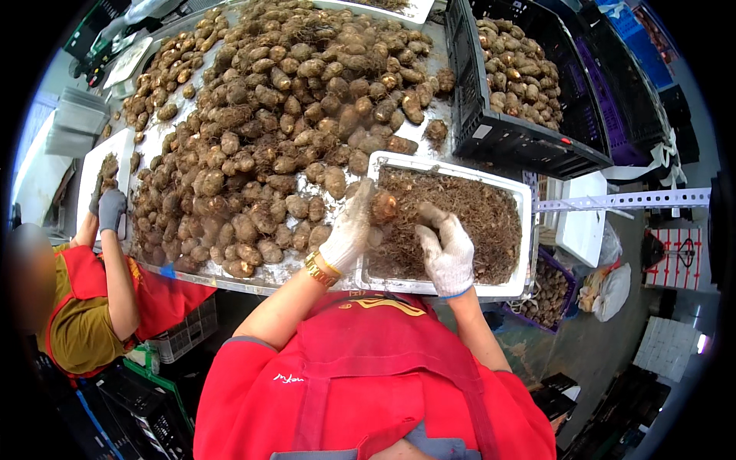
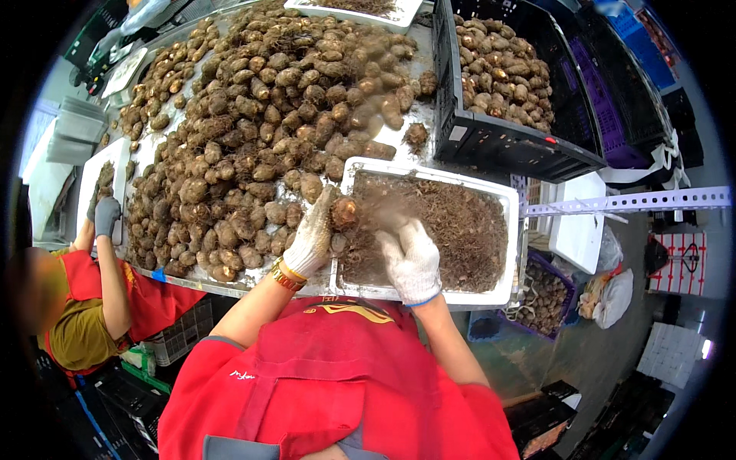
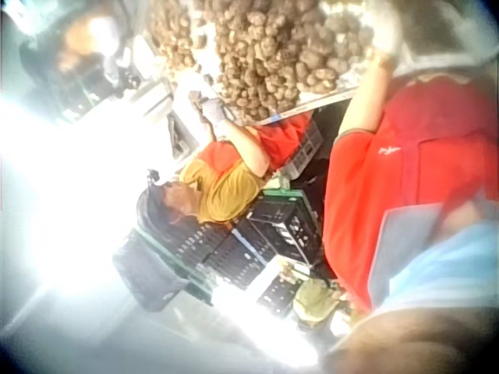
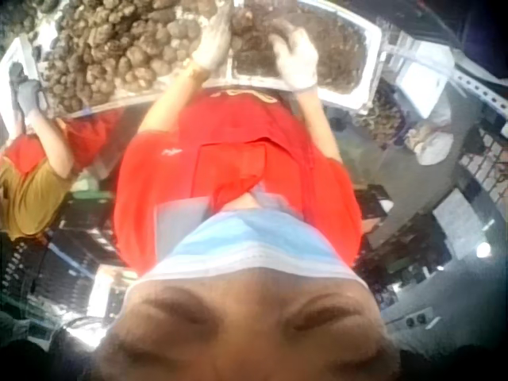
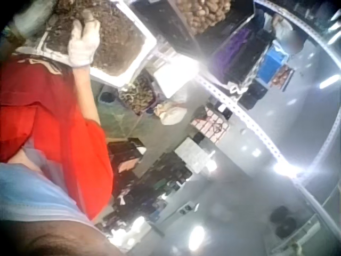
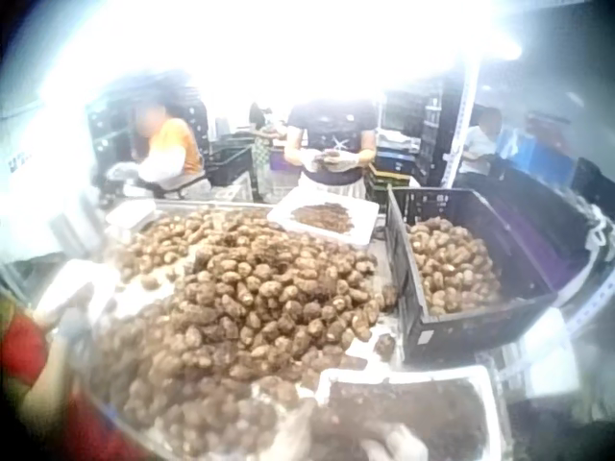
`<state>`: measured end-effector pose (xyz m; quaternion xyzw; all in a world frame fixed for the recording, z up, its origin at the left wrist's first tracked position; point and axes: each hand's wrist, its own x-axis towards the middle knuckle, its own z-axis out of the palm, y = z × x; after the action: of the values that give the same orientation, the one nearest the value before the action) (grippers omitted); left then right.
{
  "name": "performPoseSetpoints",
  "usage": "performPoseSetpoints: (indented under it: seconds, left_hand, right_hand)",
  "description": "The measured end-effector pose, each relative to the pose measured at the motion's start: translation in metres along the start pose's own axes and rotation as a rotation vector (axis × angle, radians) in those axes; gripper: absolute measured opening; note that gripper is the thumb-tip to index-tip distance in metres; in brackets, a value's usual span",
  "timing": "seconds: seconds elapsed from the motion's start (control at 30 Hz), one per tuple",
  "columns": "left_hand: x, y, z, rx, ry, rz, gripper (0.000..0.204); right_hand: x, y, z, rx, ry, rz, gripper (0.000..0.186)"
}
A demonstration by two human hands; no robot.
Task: The person peels yams by hand using a fibrous material to scrub the skin off. They pick up a yam from a large pile on a table, rub it with the fibrous material, and place the cleaned yam into a white container. The process is repeated continuously.
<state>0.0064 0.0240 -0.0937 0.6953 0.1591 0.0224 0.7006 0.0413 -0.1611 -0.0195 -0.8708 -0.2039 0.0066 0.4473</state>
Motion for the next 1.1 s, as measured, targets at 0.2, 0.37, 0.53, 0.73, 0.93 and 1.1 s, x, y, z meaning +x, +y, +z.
performPoseSetpoints:
  seconds: [0.2, 0.37, 0.53, 0.73, 0.93, 1.1]
  left_hand:
    - [0.004, 0.014, 0.005, -0.046, -0.028, -0.024, 0.05]
    - [0.002, -0.015, 0.015, 0.426, 0.148, 0.466, 0.038]
    - [-0.006, 0.049, 0.032, 1.313, -0.172, 0.167, 0.018]
    - [-0.004, 0.009, 0.015, 1.018, -0.099, 0.708, 0.029]
    - [0.008, -0.027, -0.003, 0.585, -0.32, 0.651, 0.05]
    - [0.011, 0.04, 0.006, 0.936, 0.049, 0.693, 0.03]
  right_hand:
    - [0.027, -0.008, 0.008, 0.033, -0.038, -0.1, 0.032]
    - [0.035, 0.0, 0.04, 0.442, -0.139, 0.03, 0.025]
    - [0.041, 0.036, 0.045, 0.77, -0.264, 0.307, 0.028]
    - [0.053, 0.013, 0.024, 0.023, -0.015, -0.193, 0.031]
    - [0.056, -0.028, 0.014, -0.544, -0.312, -0.489, 0.037]
    - [0.064, -0.014, 0.034, -0.141, -0.178, -0.096, 0.028]
